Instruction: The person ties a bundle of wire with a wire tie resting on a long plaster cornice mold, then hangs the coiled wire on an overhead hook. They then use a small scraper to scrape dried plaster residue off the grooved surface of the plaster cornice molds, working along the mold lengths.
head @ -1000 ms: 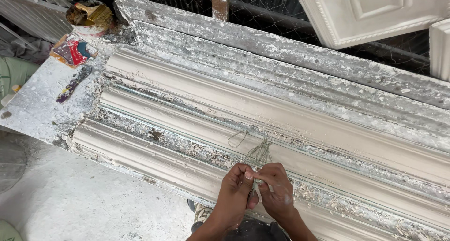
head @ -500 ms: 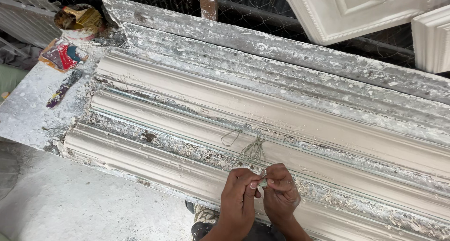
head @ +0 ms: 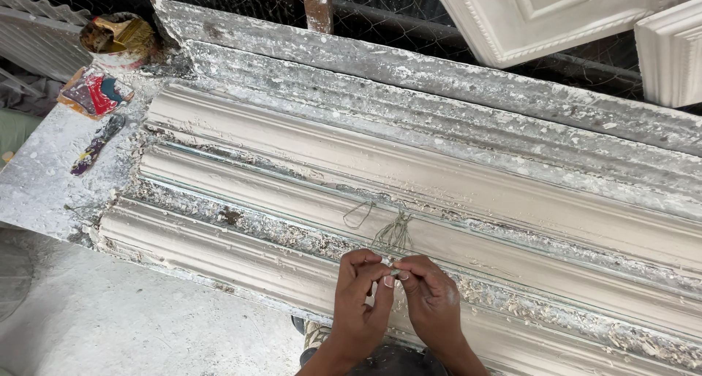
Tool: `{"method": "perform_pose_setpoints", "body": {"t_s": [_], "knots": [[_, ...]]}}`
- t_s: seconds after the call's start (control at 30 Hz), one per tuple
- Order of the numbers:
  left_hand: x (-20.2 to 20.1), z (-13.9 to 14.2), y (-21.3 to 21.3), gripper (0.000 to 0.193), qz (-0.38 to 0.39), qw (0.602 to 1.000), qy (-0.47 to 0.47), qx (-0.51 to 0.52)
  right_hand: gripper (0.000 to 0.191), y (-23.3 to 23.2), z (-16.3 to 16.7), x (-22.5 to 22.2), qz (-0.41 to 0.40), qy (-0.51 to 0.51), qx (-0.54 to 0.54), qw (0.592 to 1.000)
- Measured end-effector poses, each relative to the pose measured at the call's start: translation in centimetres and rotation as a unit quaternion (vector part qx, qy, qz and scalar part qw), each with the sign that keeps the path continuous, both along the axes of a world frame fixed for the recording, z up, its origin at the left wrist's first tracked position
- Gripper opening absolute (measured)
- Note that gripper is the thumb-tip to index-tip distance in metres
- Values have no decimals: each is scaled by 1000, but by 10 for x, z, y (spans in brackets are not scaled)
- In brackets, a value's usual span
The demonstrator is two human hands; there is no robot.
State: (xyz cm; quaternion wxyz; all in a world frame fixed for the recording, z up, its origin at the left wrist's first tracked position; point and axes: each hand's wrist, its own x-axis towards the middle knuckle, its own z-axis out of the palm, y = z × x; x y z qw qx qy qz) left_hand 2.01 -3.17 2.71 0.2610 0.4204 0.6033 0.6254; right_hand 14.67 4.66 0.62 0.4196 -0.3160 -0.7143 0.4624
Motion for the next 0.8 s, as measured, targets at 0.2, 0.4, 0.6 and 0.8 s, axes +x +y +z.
{"method": "perform_pose_setpoints", "body": {"t_s": [0.2,0.4,0.6,0.8], "knots": [[-11,5,-6,12,-179,974,-124,58,16,6,-11,1,116,151,-143,971],[-5,-4,3,17,-103,959,-263,3,15,12,-1,2,55,6,-16,998],[3,-17,3,15,-47,972,-229,37,15,6,7,-7,-13,-38,79,996],[3,-20,1,19,-25,979,-190,-75,9,4,-6,-7,38,50,-21,998]]}}
